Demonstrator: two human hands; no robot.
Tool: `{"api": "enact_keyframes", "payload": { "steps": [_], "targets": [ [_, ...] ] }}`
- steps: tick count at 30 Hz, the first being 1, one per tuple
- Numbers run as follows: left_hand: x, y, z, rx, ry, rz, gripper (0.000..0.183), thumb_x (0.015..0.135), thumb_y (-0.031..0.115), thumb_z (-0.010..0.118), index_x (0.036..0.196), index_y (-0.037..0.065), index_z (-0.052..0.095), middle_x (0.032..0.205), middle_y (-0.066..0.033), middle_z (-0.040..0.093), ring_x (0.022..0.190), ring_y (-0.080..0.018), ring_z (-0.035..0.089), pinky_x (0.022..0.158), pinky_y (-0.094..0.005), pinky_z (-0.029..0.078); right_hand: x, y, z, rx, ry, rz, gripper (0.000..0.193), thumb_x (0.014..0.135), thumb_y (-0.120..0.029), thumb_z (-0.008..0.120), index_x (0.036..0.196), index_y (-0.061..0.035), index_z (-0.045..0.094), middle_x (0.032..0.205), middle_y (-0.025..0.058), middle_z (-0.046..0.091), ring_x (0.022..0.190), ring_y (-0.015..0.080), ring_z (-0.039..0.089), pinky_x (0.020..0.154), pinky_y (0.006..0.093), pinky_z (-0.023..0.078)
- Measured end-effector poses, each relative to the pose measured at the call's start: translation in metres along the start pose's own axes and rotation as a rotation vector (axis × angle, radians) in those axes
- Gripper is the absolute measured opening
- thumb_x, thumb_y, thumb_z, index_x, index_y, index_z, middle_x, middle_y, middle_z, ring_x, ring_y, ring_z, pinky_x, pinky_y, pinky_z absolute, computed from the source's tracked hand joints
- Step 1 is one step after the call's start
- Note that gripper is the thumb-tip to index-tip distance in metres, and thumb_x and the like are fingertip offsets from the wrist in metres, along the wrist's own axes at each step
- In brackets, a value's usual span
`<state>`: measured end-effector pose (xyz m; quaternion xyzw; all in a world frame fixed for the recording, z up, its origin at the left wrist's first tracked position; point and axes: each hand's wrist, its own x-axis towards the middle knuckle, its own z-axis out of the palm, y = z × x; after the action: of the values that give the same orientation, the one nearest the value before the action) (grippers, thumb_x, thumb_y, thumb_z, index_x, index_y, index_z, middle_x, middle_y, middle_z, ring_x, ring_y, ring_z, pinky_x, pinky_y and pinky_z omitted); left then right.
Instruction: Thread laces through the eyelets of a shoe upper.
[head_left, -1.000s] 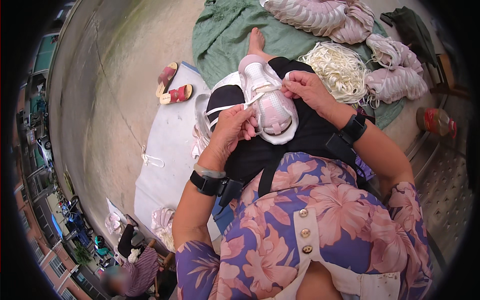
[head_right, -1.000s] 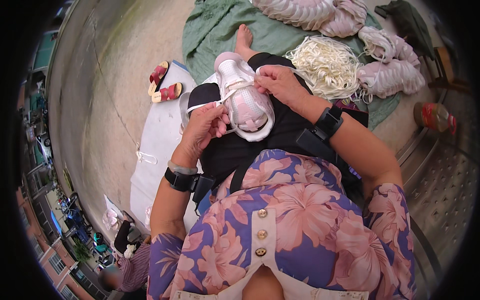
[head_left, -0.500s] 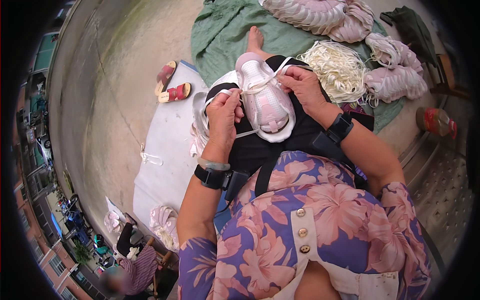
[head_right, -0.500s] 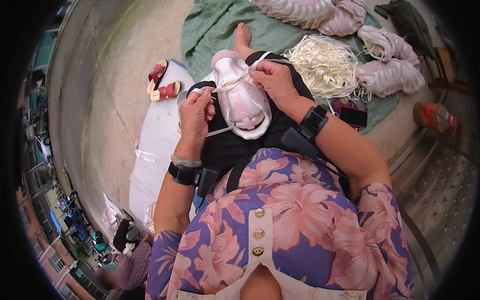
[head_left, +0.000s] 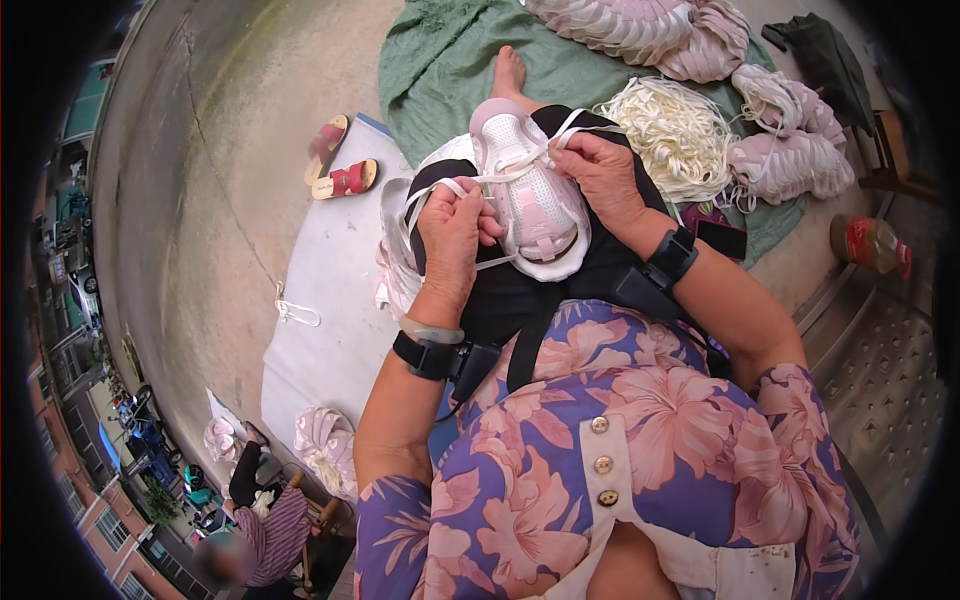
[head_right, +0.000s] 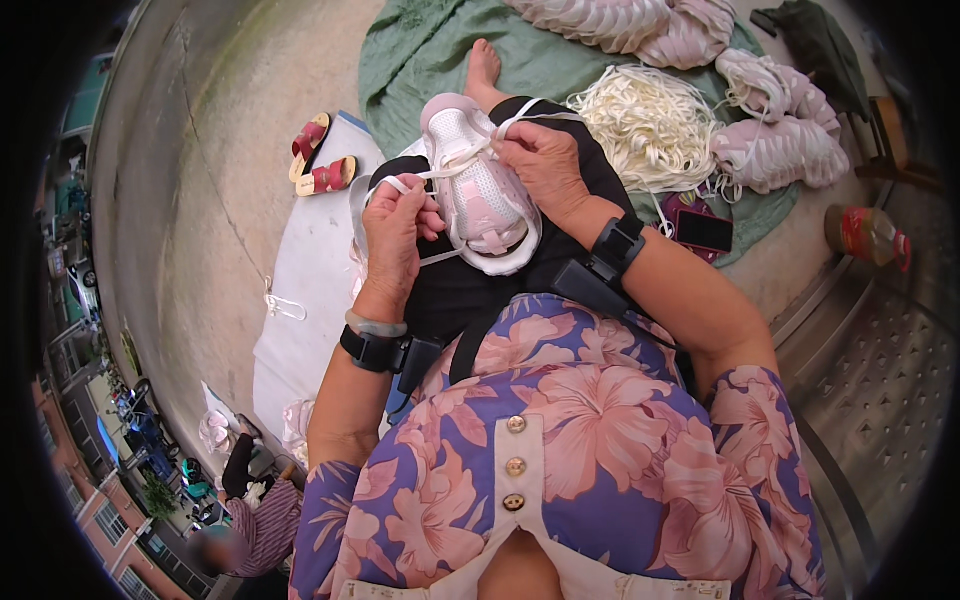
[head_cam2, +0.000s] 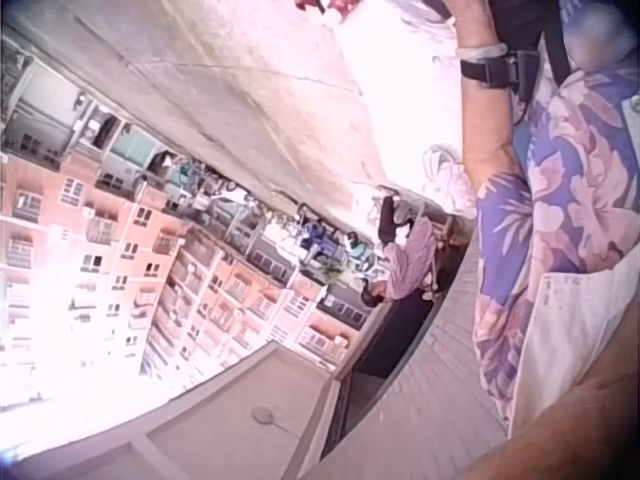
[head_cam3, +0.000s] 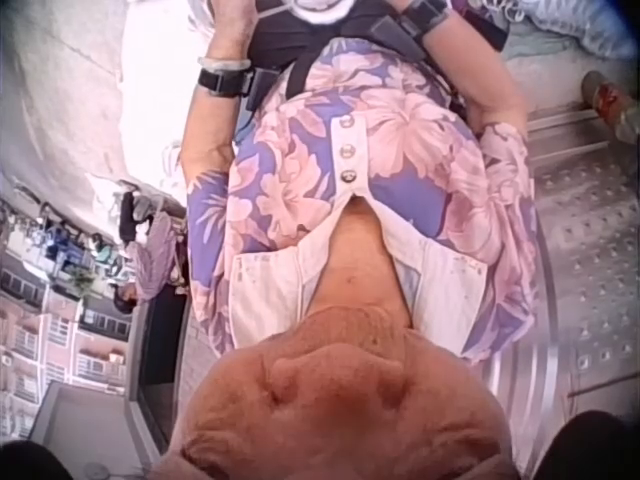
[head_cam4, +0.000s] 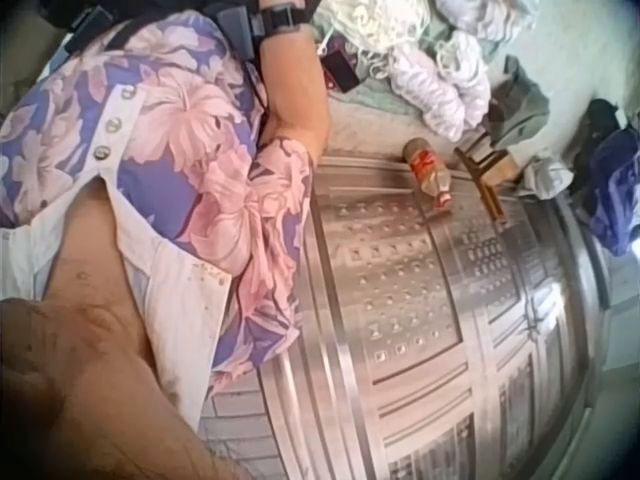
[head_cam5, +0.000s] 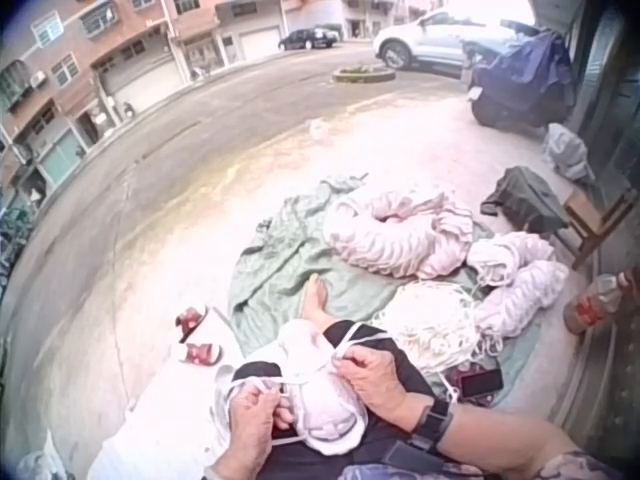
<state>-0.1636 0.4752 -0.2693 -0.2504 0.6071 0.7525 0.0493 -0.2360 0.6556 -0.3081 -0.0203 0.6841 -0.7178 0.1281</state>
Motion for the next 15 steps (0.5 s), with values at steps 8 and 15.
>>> {"api": "enact_keyframes", "payload": {
  "steps": [8, 15],
  "targets": [
    [0.000, -0.007, 0.010, 0.089, -0.011, 0.098, 0.008, 0.090, 0.012, 0.049, 0.090, 0.004, 0.053, 0.063, 0.0006, 0.052, 0.045, -0.0036, 0.043, 0.040, -0.0159, 0.033, -0.001, -0.002, 0.004, -0.375, -0.049, -0.185, 0.014, 0.076, -0.012, 0.066, 0.083, -0.0023, 0.060, 0.067, 0.0030, 0.056, 0.060, 0.0094, 0.050, 0.057, 0.0229, 0.043],
    [0.013, -0.014, 0.016, 0.247, 0.108, 0.230, 0.008, 0.090, 0.010, 0.048, 0.087, 0.004, 0.050, 0.062, 0.0001, 0.049, 0.045, -0.0038, 0.042, 0.041, -0.0175, 0.035, -0.002, -0.007, -0.005, -0.421, -0.024, -0.108, 0.020, 0.076, -0.018, 0.067, 0.080, -0.0032, 0.055, 0.063, 0.0070, 0.056, 0.055, 0.0151, 0.053, 0.054, 0.0282, 0.044]
  ]
}}
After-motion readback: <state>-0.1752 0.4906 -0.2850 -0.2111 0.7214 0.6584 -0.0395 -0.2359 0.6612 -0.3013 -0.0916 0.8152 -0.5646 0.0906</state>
